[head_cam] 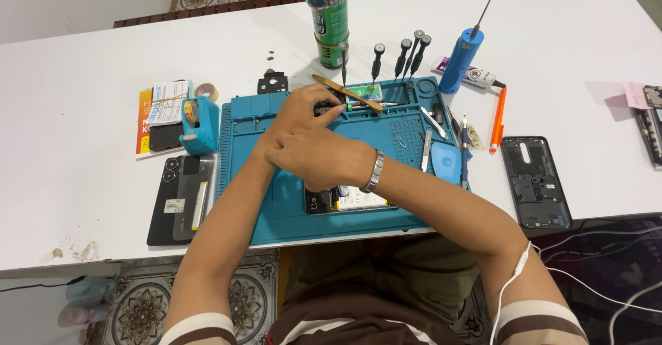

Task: The person disassembles a smartphone on a blue work mat, using a screwdriver to remove screws and a plastic pry tool to separate internal components. They handle the battery, motherboard, and camera module, placing removed parts on the mat.

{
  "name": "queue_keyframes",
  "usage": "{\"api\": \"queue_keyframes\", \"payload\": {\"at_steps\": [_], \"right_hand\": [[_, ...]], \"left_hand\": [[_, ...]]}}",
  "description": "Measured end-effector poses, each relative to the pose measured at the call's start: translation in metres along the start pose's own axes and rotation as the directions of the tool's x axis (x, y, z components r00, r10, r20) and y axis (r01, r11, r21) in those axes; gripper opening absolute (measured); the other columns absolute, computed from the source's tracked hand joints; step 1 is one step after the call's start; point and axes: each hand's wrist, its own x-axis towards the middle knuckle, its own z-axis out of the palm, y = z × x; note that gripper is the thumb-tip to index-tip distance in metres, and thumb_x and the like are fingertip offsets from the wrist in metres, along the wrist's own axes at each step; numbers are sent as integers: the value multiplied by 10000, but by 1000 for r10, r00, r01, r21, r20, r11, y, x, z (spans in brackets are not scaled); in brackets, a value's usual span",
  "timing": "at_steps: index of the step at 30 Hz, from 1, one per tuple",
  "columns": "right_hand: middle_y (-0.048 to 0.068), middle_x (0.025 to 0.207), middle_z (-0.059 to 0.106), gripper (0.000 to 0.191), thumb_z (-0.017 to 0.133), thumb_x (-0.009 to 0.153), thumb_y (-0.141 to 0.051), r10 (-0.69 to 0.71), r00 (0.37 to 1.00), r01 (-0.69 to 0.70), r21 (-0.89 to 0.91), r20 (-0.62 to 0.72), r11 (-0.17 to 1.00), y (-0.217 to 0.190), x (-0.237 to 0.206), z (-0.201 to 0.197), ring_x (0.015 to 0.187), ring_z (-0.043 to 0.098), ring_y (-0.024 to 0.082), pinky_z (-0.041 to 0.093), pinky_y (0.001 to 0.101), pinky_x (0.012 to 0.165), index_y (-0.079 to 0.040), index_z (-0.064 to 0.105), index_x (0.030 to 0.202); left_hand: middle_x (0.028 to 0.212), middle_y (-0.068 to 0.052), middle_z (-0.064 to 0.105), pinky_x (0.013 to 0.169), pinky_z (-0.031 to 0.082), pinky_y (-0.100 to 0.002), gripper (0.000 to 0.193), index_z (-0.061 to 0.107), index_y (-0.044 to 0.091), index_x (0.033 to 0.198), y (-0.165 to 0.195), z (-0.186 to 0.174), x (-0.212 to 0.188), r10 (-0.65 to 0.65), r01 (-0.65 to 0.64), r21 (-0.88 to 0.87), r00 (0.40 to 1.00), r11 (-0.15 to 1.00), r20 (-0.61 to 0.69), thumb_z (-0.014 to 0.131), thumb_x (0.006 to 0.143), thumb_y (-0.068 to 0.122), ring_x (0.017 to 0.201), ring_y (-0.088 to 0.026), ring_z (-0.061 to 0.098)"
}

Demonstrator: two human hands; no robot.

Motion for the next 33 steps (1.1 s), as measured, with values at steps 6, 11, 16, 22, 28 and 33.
{"api": "queue_keyframes", "payload": {"at_steps": [6, 11, 16, 22, 28, 33], "right_hand": [[171, 834, 710, 85, 659, 866, -16, 339, 830, -235, -273, 444, 933, -8, -2, -2, 785, 748, 295, 575, 425, 643, -35, 721, 921], [149, 691, 699, 306, 808, 610, -176, 152, 985, -141, -133, 85, 981, -11, -2, -2, 743, 699, 354, 525, 551, 734, -8, 698, 841], [175, 812, 708, 156, 708, 753, 6, 251, 919, -203, -179, 304, 963, -12, -3, 0, 788, 720, 345, 545, 534, 771, -11, 719, 907], [183, 801, 717, 337, 796, 698, -246, 233, 952, -197, -185, 198, 963, -12, -2, 0, 849, 711, 381, 541, 553, 771, 3, 710, 909], [145, 701, 709, 288, 793, 607, -42, 187, 963, -163, -130, 193, 978, -6, -2, -4, 707, 703, 359, 513, 578, 628, -10, 696, 877], [181, 650, 686, 163, 804, 780, -133, 305, 923, -253, -229, 234, 940, -5, 0, -2, 585, 690, 336, 516, 551, 584, -16, 699, 738]], "left_hand": [[910, -112, 725, 747, 543, -377, 253, 767, 1, 957, 1, -1, 0, 8, -8, 20, 1000, 1000, -2, 786, 882, 242, 818, -248, 690], [909, -106, 720, 727, 536, -377, 263, 761, 3, 958, 5, -2, -2, -11, 11, 18, 1000, 1000, 3, 775, 890, 256, 797, -245, 680], [903, -120, 711, 762, 530, -386, 274, 760, -9, 951, 8, -2, -1, 20, -20, 53, 1000, 998, -3, 789, 884, 255, 841, -260, 667], [917, -119, 713, 748, 532, -385, 265, 758, -5, 965, 7, -2, -1, -1, 0, 44, 1000, 999, 16, 788, 887, 247, 835, -257, 670], [920, -116, 714, 744, 538, -380, 246, 762, 0, 961, 2, 0, -1, -7, 8, 34, 1000, 999, -1, 800, 867, 223, 825, -258, 674], [910, -121, 714, 744, 526, -391, 248, 769, -1, 964, -2, 1, 2, -4, 4, 45, 1000, 999, 7, 809, 866, 223, 826, -265, 666]]}}
